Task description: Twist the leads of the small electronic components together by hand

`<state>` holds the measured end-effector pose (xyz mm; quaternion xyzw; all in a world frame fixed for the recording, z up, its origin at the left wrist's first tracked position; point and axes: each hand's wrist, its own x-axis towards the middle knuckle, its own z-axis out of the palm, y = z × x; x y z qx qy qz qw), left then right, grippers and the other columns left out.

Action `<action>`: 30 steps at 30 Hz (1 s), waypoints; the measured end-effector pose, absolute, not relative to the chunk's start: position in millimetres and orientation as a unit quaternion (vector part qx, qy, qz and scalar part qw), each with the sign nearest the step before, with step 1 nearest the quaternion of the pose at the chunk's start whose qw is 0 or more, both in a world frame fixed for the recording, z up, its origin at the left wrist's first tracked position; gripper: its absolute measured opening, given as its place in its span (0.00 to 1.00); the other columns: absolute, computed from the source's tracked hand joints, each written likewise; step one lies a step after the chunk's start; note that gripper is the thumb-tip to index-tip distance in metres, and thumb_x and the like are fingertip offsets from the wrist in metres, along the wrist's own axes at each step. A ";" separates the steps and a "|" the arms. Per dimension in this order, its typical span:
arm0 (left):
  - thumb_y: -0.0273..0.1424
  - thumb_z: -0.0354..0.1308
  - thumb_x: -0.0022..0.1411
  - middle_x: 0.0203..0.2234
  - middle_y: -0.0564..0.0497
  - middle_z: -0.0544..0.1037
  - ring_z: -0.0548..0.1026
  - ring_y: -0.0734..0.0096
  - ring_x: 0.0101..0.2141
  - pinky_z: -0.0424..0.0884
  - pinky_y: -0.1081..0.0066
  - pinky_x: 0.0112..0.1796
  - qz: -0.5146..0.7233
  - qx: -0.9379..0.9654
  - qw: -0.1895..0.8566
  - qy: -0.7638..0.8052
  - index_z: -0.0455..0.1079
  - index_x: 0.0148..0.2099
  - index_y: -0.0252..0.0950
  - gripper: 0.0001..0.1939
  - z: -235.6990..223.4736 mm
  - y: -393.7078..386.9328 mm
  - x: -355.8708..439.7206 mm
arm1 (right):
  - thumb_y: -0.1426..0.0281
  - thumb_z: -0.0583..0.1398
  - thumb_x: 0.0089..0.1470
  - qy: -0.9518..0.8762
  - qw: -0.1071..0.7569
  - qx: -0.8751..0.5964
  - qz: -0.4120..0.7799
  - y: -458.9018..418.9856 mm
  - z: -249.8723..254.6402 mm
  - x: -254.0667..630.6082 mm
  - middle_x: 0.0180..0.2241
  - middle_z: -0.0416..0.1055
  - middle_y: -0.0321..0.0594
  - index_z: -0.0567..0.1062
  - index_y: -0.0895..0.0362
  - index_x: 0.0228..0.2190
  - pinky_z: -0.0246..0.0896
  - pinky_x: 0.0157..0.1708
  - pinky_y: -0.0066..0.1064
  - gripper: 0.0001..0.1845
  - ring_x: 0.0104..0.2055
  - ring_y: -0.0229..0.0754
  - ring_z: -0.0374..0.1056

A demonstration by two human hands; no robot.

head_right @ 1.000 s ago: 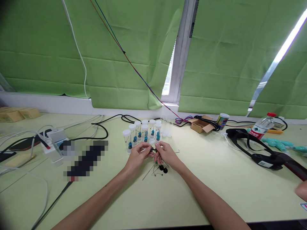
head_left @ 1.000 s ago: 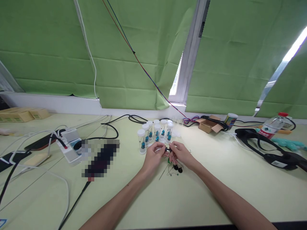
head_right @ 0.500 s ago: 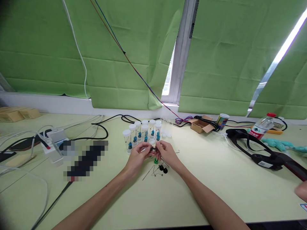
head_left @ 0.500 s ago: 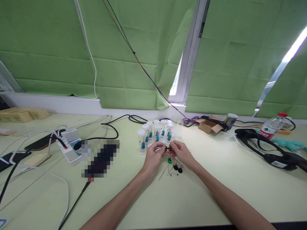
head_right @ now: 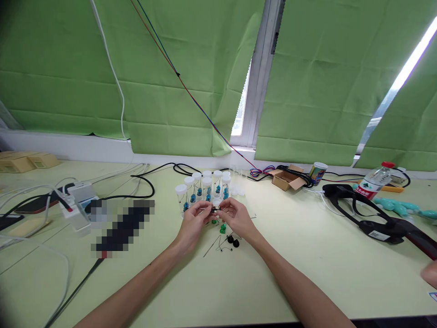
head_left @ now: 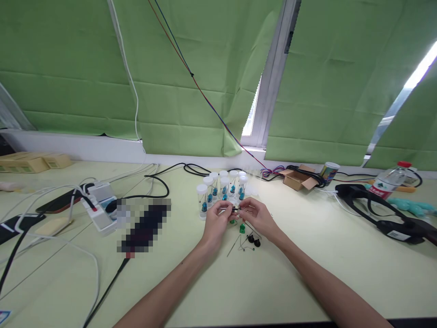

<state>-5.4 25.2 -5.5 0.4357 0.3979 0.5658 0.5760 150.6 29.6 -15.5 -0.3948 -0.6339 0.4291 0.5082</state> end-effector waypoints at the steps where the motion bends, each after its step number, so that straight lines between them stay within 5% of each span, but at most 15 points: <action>1: 0.36 0.64 0.52 0.31 0.51 0.73 0.76 0.72 0.27 0.74 0.65 0.38 0.566 0.437 0.577 0.396 0.71 0.35 0.35 0.11 -5.0 24.9 -5.4 | 0.59 0.65 0.49 -0.634 0.507 -0.396 0.429 29.9 -16.1 150.6 0.34 0.68 0.40 0.69 0.55 0.33 0.67 0.29 0.32 0.15 0.33 0.41 0.68; 21: 0.37 0.63 0.54 0.32 0.50 0.73 0.75 0.73 0.26 0.74 0.66 0.36 0.561 0.451 0.574 0.391 0.70 0.35 0.34 0.11 -7.9 25.7 -5.1 | 0.55 0.59 0.57 -0.651 0.493 -0.398 0.419 33.1 -23.4 151.1 0.20 0.68 0.34 0.69 0.56 0.32 0.63 0.23 0.29 0.16 0.20 0.37 0.65; 30: 0.37 0.62 0.55 0.35 0.50 0.73 0.75 0.73 0.27 0.74 0.66 0.37 0.568 0.455 0.563 0.391 0.70 0.35 0.34 0.11 -7.8 27.2 -5.6 | 0.55 0.61 0.54 -0.658 0.470 -0.397 0.434 31.3 -22.4 149.5 0.22 0.68 0.33 0.69 0.56 0.34 0.63 0.22 0.29 0.16 0.21 0.36 0.66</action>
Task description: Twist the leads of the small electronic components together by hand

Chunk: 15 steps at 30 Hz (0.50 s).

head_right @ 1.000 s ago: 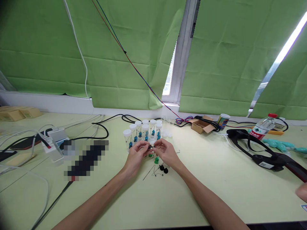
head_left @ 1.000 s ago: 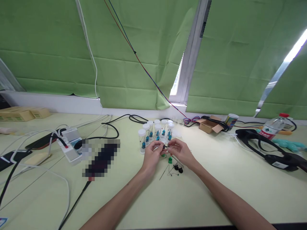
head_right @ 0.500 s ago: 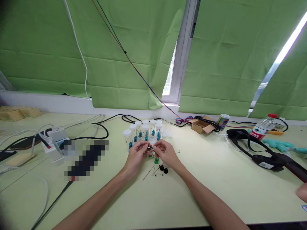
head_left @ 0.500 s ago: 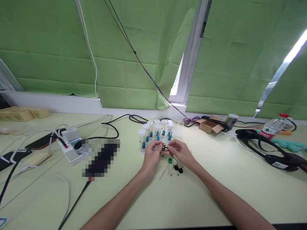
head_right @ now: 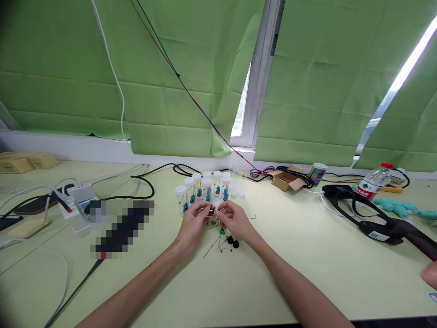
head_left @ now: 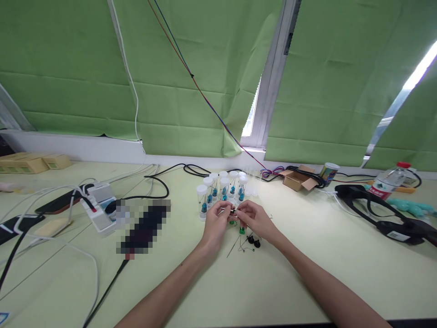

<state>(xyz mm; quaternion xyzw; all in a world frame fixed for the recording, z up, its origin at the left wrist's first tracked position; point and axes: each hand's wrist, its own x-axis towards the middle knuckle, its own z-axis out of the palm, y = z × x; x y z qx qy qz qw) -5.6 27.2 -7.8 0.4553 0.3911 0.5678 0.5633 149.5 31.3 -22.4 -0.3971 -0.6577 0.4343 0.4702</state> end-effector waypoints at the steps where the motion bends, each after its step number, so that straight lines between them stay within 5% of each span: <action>1: 0.37 0.62 0.55 0.35 0.50 0.73 0.75 0.73 0.28 0.74 0.66 0.37 0.568 0.459 0.560 0.391 0.70 0.35 0.35 0.11 -8.5 27.6 -5.7 | 0.56 0.62 0.54 -0.659 0.472 -0.395 0.433 31.0 -22.2 149.5 0.23 0.68 0.33 0.69 0.56 0.34 0.63 0.22 0.28 0.16 0.21 0.36 0.66; 10: 0.42 0.58 0.58 0.33 0.50 0.72 0.77 0.67 0.32 0.75 0.66 0.35 0.551 0.503 0.534 0.397 0.69 0.36 0.35 0.14 -8.4 27.3 -6.1 | 0.59 0.62 0.55 -0.657 0.496 -0.391 0.412 28.6 -17.1 148.5 0.22 0.67 0.33 0.68 0.56 0.31 0.61 0.23 0.28 0.13 0.21 0.35 0.64; 15: 0.43 0.55 0.60 0.27 0.52 0.71 0.73 0.72 0.25 0.72 0.70 0.28 0.537 0.535 0.496 0.423 0.67 0.35 0.36 0.14 -10.7 29.2 -6.4 | 0.61 0.62 0.55 -0.663 0.503 -0.386 0.397 28.9 -20.1 149.7 0.23 0.67 0.33 0.68 0.56 0.32 0.62 0.25 0.29 0.12 0.22 0.36 0.65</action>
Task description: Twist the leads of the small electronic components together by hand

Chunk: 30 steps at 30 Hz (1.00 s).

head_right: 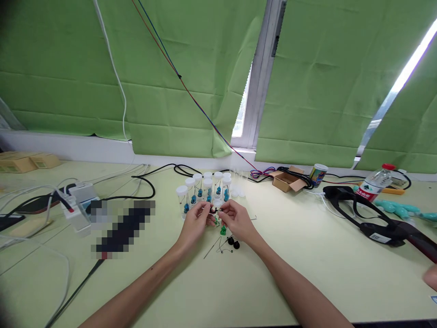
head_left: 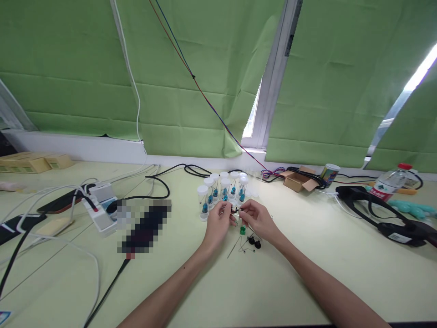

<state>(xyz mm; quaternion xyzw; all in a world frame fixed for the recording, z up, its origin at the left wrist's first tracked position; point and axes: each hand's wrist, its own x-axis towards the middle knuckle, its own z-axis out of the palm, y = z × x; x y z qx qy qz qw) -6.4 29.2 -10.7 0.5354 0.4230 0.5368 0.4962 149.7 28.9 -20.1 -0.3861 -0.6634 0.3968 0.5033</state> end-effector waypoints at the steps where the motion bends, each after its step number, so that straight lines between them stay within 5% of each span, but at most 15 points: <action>1: 0.43 0.54 0.61 0.25 0.53 0.70 0.72 0.72 0.24 0.70 0.71 0.27 0.534 0.544 0.488 0.425 0.67 0.35 0.36 0.14 -11.5 29.7 -6.6 | 0.61 0.61 0.56 -0.667 0.501 -0.386 0.392 28.7 -20.3 149.9 0.23 0.67 0.33 0.68 0.56 0.33 0.62 0.26 0.30 0.11 0.23 0.36 0.65; 6: 0.43 0.52 0.62 0.20 0.56 0.67 0.66 0.75 0.19 0.64 0.74 0.21 0.526 0.563 0.471 0.430 0.66 0.34 0.37 0.14 -13.4 29.9 -7.3 | 0.62 0.61 0.56 -0.680 0.491 -0.390 0.381 26.7 -18.8 150.0 0.26 0.67 0.34 0.68 0.56 0.34 0.62 0.27 0.30 0.10 0.25 0.36 0.66; 22: 0.45 0.56 0.59 0.20 0.54 0.70 0.71 0.71 0.20 0.69 0.70 0.25 0.528 0.554 0.499 0.405 0.66 0.33 0.36 0.16 -16.3 32.3 -6.9 | 0.55 0.59 0.57 -0.674 0.484 -0.399 0.389 27.8 -18.5 149.5 0.22 0.67 0.33 0.68 0.56 0.31 0.60 0.24 0.29 0.16 0.21 0.36 0.64; 30: 0.44 0.51 0.62 0.20 0.55 0.68 0.67 0.75 0.19 0.62 0.74 0.19 0.512 0.558 0.508 0.411 0.66 0.34 0.36 0.16 -11.3 26.9 -6.4 | 0.54 0.58 0.57 -0.673 0.486 -0.393 0.396 29.0 -20.9 150.5 0.21 0.67 0.34 0.68 0.56 0.31 0.60 0.23 0.29 0.17 0.21 0.36 0.64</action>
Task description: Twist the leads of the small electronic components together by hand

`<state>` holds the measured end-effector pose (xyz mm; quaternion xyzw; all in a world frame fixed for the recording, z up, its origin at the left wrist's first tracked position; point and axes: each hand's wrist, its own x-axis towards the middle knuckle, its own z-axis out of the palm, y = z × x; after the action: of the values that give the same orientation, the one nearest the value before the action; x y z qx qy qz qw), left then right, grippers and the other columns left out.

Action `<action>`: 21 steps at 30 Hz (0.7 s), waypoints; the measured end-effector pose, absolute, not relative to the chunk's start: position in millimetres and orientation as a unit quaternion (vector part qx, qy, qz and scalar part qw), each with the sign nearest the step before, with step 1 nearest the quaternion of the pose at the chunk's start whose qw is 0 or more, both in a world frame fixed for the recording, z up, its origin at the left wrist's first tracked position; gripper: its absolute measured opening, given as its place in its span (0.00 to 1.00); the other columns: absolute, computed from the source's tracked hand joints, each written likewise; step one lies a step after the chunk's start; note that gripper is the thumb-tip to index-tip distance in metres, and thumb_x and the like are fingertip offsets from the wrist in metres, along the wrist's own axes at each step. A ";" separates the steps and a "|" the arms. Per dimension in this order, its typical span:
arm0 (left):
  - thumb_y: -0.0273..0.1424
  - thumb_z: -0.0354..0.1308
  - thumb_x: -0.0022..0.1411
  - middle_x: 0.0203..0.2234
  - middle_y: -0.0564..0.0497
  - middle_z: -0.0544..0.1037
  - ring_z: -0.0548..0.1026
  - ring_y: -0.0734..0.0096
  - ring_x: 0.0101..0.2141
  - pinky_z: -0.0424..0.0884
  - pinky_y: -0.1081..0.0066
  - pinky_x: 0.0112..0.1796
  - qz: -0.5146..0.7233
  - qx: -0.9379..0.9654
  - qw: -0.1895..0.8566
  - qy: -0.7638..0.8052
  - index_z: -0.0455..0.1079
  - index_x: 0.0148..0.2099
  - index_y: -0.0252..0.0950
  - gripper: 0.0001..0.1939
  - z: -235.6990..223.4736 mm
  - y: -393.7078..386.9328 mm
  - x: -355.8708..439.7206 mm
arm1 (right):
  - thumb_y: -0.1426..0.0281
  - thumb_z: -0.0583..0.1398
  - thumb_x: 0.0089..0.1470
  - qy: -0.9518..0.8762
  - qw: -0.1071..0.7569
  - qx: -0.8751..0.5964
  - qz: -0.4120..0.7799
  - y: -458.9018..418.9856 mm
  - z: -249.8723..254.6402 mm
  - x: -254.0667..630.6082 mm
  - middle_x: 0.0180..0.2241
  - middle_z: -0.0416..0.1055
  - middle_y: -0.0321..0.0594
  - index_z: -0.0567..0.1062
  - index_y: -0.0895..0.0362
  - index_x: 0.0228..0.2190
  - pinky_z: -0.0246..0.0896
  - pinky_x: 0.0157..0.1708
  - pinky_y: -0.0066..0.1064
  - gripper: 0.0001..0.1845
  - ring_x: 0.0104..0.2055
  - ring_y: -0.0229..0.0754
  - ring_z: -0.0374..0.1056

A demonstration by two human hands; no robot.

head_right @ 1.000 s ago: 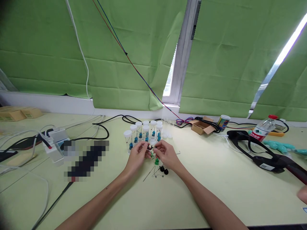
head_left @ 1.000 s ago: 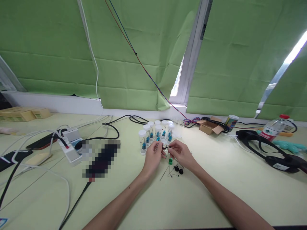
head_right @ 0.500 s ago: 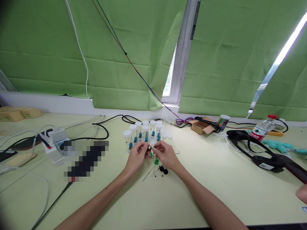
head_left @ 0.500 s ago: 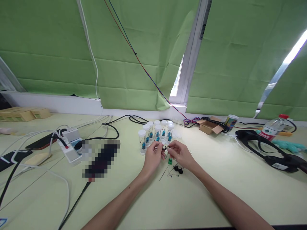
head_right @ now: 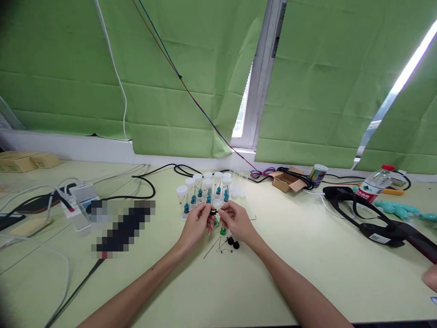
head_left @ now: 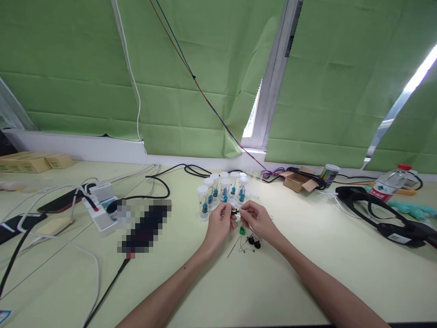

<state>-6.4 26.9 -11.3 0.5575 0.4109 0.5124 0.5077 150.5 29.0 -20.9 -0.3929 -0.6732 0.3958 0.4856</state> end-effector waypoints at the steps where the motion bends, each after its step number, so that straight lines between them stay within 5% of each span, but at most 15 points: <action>1: 0.44 0.51 0.63 0.20 0.55 0.68 0.66 0.75 0.19 0.62 0.75 0.19 0.510 0.557 0.509 0.412 0.66 0.33 0.36 0.16 -10.7 26.4 -6.3 | 0.55 0.58 0.57 -0.675 0.485 -0.391 0.395 28.7 -20.5 150.6 0.21 0.67 0.34 0.68 0.56 0.31 0.60 0.23 0.29 0.16 0.21 0.36 0.64; 21: 0.47 0.56 0.58 0.21 0.52 0.71 0.71 0.71 0.20 0.67 0.73 0.21 0.521 0.542 0.523 0.402 0.69 0.33 0.35 0.18 -16.9 31.2 -6.0 | 0.48 0.53 0.58 -0.681 0.448 -0.436 0.382 29.6 -18.5 149.7 0.16 0.64 0.32 0.64 0.54 0.21 0.58 0.22 0.29 0.25 0.17 0.36 0.60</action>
<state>-6.0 31.2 -16.9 0.5422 0.4019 0.5210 0.5225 149.7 29.6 -18.5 -0.4357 -0.6806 0.3820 0.4483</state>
